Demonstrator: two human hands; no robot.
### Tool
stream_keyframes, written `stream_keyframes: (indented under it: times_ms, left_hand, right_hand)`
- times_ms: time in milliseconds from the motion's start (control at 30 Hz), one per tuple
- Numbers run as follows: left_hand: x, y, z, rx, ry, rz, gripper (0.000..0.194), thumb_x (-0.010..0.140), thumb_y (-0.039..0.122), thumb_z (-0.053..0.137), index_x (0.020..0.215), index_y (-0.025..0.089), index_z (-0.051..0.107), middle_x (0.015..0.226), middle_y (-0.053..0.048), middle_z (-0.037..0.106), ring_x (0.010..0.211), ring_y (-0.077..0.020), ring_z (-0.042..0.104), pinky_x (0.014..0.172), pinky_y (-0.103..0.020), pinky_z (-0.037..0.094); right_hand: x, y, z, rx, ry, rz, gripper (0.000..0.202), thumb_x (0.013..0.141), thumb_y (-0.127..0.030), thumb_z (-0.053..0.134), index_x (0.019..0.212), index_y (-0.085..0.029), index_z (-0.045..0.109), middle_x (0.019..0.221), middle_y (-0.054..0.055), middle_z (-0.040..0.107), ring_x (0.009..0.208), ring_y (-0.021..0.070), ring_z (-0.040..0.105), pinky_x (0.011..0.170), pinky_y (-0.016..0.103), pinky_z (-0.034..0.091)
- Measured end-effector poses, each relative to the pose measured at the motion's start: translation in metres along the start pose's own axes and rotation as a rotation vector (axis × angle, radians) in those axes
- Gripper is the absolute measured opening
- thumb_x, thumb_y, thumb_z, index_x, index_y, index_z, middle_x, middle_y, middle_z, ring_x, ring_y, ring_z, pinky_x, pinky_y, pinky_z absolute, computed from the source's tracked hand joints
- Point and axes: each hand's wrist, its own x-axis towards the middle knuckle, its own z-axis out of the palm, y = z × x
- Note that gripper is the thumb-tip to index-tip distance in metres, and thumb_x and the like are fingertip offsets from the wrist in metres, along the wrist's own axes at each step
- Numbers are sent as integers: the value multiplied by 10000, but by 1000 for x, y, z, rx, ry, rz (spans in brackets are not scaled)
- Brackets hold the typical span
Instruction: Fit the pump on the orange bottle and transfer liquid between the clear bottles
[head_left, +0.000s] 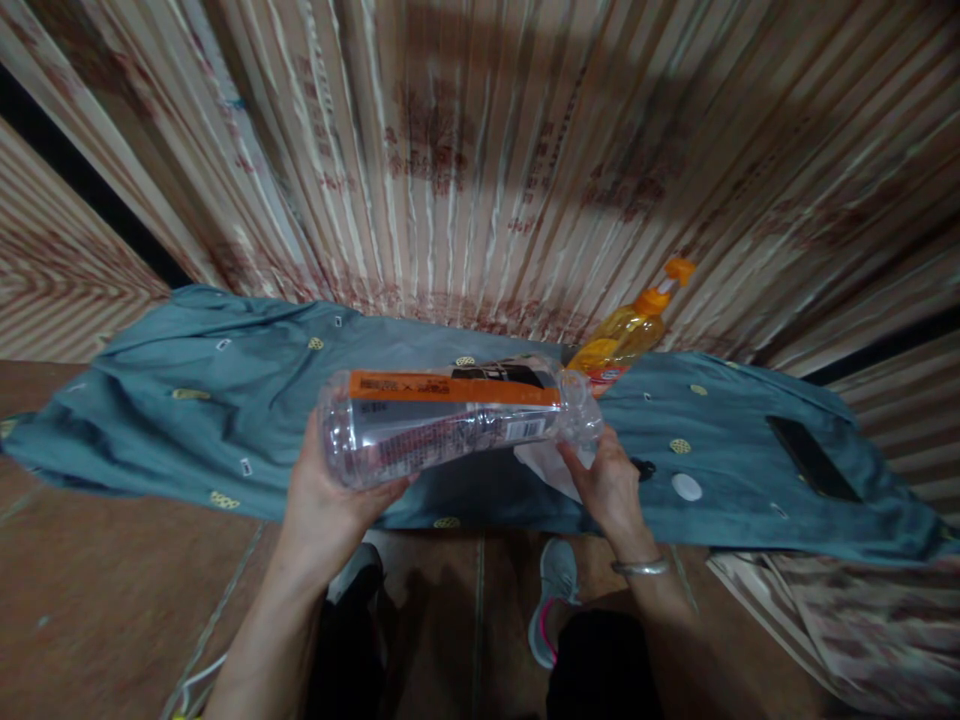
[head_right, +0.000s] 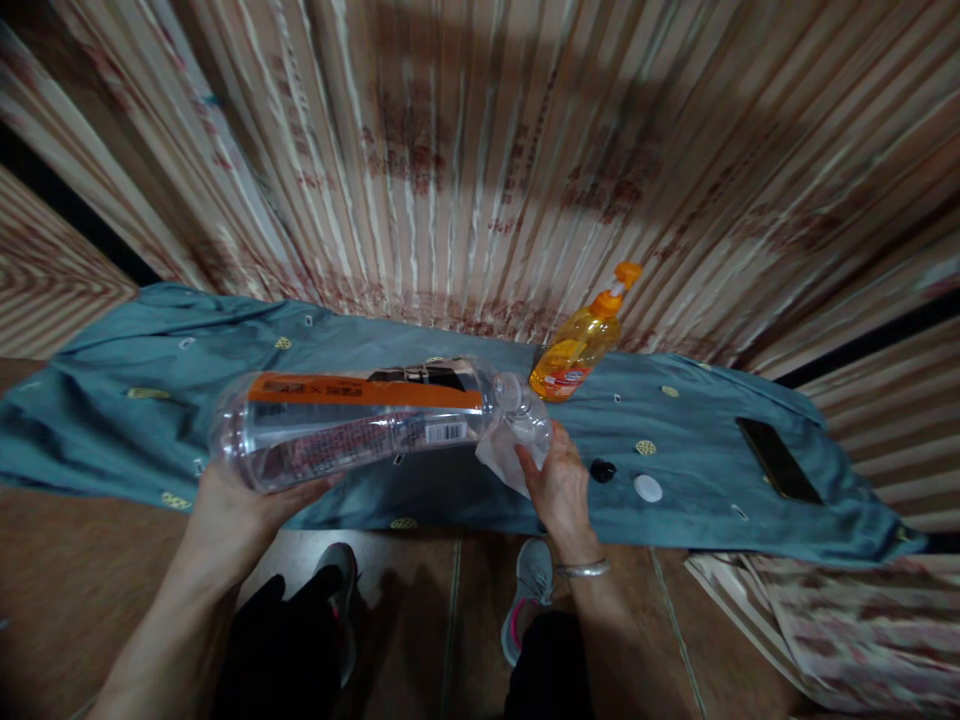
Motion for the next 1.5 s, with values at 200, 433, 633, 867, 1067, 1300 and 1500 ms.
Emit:
stream_keyframes:
  times_ms: [200, 433, 633, 867, 1067, 1300, 1500]
  left_hand:
    - [0, 2, 2, -24, 11, -33, 796, 377, 384, 955, 1075, 202, 619, 1199, -110, 711, 1172, -403, 674, 1014, -513, 579]
    - [1, -6, -3, 9, -25, -6, 821, 443, 382, 958, 1173, 224, 618, 1219, -95, 714, 1172, -379, 678, 1006, -488, 586]
    - [1, -2, 0, -16, 10, -17, 839, 361, 434, 972, 1088, 193, 631, 1153, -108, 722, 1113, -390, 698, 951, -503, 608]
    - [1, -5, -1, -13, -6, 3, 798, 414, 374, 964, 1114, 212, 616, 1173, -92, 718, 1185, -390, 669, 1020, -505, 576]
    - [0, -2, 1, -41, -3, -20, 809, 387, 379, 963, 1103, 220, 621, 1173, -94, 722, 1173, -393, 679, 998, -503, 590]
    - [0, 0, 2, -41, -3, -44, 753, 380, 377, 963, 1027, 208, 616, 1207, -108, 715, 1169, -399, 679, 1019, -475, 580]
    - [0, 0, 2, -36, 13, -60, 861, 356, 394, 966, 1111, 193, 606, 1192, -107, 722, 1083, -382, 710, 931, -494, 613]
  right_hand:
    - [0, 2, 2, 3, 8, -8, 789, 971, -746, 282, 1257, -71, 573, 981, 219, 727, 890, 318, 708, 735, 414, 562]
    - [0, 2, 1, -16, 0, -2, 812, 967, -758, 265, 1265, -68, 572, 978, 213, 731, 895, 311, 715, 741, 398, 558]
    - [0, 0, 0, 2, -11, 16, 778, 969, -744, 296, 1259, -77, 572, 977, 208, 727, 894, 312, 708, 738, 401, 559]
    - [-1, 1, 0, 18, 13, -14, 805, 962, -763, 294, 1275, -72, 565, 1012, 222, 726, 909, 319, 711, 753, 419, 571]
    - [0, 2, 0, 13, 12, -25, 844, 960, -776, 265, 1293, -60, 560, 1037, 229, 728, 923, 319, 716, 764, 418, 571]
    - [0, 2, 1, -18, 4, -6, 834, 967, -761, 270, 1298, -51, 555, 984, 219, 727, 900, 315, 712, 754, 408, 561]
    - [0, 3, 3, -26, 14, -8, 856, 962, -774, 246, 1287, -50, 567, 989, 221, 732, 892, 311, 718, 743, 404, 567]
